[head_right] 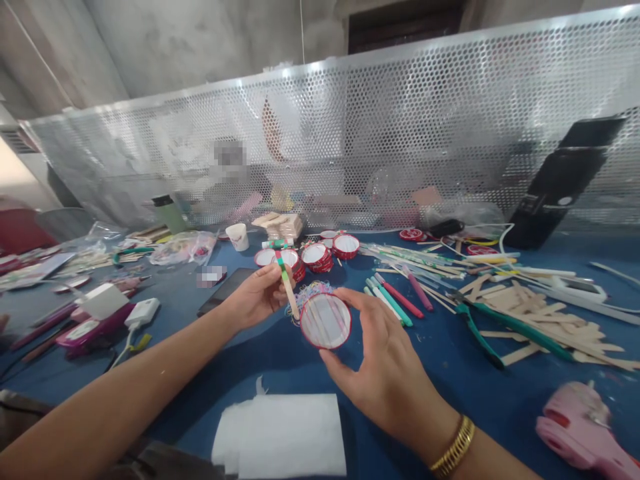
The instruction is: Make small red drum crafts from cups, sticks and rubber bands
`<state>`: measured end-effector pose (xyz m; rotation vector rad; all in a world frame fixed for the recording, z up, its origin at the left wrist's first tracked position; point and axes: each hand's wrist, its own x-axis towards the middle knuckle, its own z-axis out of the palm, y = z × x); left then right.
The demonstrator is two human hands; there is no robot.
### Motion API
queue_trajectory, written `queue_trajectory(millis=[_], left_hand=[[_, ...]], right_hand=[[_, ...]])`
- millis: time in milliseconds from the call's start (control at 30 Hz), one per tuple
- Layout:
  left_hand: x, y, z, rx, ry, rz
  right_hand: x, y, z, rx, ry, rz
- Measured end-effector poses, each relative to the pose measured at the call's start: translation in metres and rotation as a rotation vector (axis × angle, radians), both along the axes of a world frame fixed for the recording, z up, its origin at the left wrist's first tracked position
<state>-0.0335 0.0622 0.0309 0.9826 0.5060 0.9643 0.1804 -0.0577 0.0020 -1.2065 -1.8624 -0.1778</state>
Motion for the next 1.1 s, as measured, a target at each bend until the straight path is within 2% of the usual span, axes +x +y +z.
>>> queue_trajectory(millis=[567, 1100], left_hand=[[0.005, -0.006, -0.006, 0.085, 0.072, -0.043], [0.013, -0.02, 0.003, 0.051, 0.12, -0.003]], right_hand=[[-0.011, -0.007, 0.002, 0.084, -0.049, 0.0], [-0.012, -0.007, 0.002, 0.121, -0.066, 0.009]])
